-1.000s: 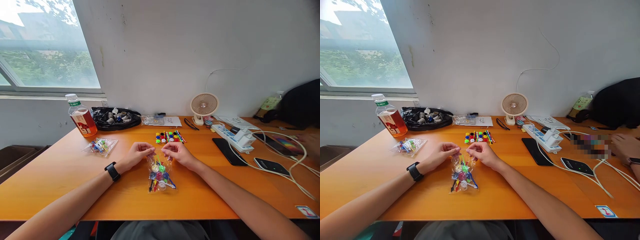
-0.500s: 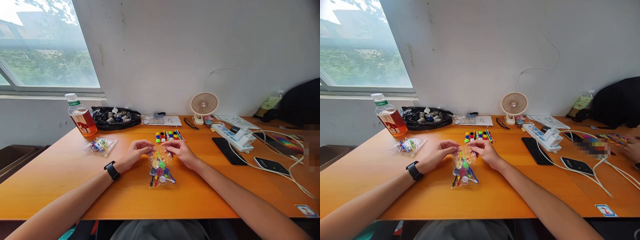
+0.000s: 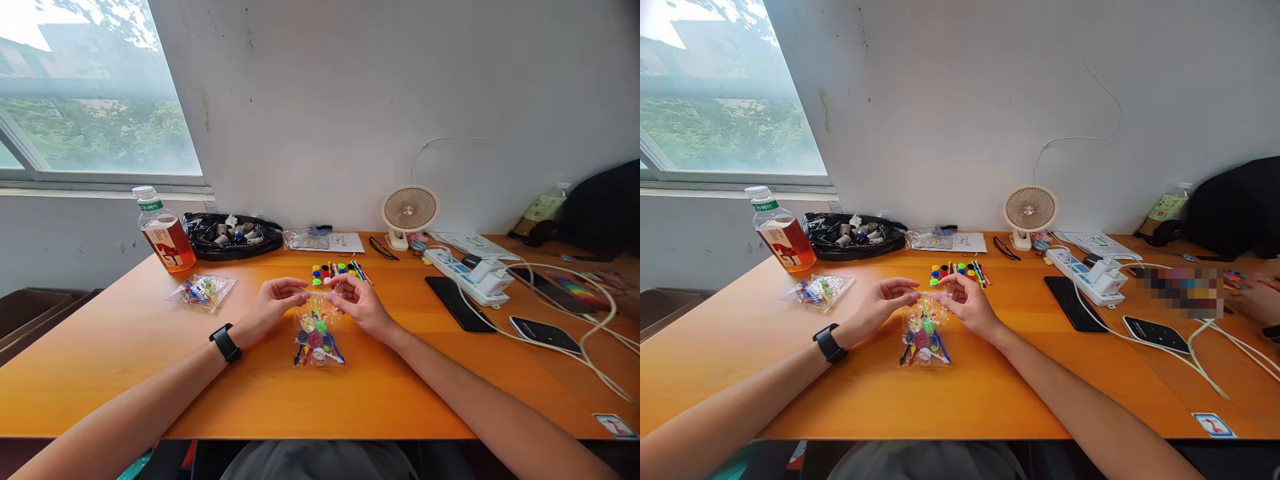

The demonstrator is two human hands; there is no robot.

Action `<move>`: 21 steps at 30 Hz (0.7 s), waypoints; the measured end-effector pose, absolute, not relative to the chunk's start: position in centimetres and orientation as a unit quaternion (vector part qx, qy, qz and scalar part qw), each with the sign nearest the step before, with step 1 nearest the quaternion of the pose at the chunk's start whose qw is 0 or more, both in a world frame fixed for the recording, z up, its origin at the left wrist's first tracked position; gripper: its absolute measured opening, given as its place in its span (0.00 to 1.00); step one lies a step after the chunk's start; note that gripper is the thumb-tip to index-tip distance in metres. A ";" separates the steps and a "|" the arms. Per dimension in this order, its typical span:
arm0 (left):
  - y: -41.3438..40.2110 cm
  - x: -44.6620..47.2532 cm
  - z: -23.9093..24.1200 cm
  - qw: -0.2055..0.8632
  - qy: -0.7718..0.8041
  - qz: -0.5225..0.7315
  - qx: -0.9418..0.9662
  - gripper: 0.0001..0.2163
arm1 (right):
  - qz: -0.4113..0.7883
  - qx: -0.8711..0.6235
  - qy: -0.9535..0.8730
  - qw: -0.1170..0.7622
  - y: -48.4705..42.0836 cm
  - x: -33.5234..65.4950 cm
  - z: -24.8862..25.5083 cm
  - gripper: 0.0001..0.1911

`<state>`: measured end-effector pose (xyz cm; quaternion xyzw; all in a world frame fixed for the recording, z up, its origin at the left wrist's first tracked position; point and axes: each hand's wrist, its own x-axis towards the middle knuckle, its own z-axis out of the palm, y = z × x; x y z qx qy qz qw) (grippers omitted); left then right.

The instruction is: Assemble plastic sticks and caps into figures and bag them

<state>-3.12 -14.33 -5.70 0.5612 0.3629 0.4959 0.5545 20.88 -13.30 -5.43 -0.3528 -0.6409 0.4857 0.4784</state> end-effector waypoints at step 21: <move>-13.5 -4.2 -5.1 0.519 0.368 0.431 0.639 0.17 | 0.541 -0.357 -0.615 0.450 -11.7 22.4 -5.0 0.16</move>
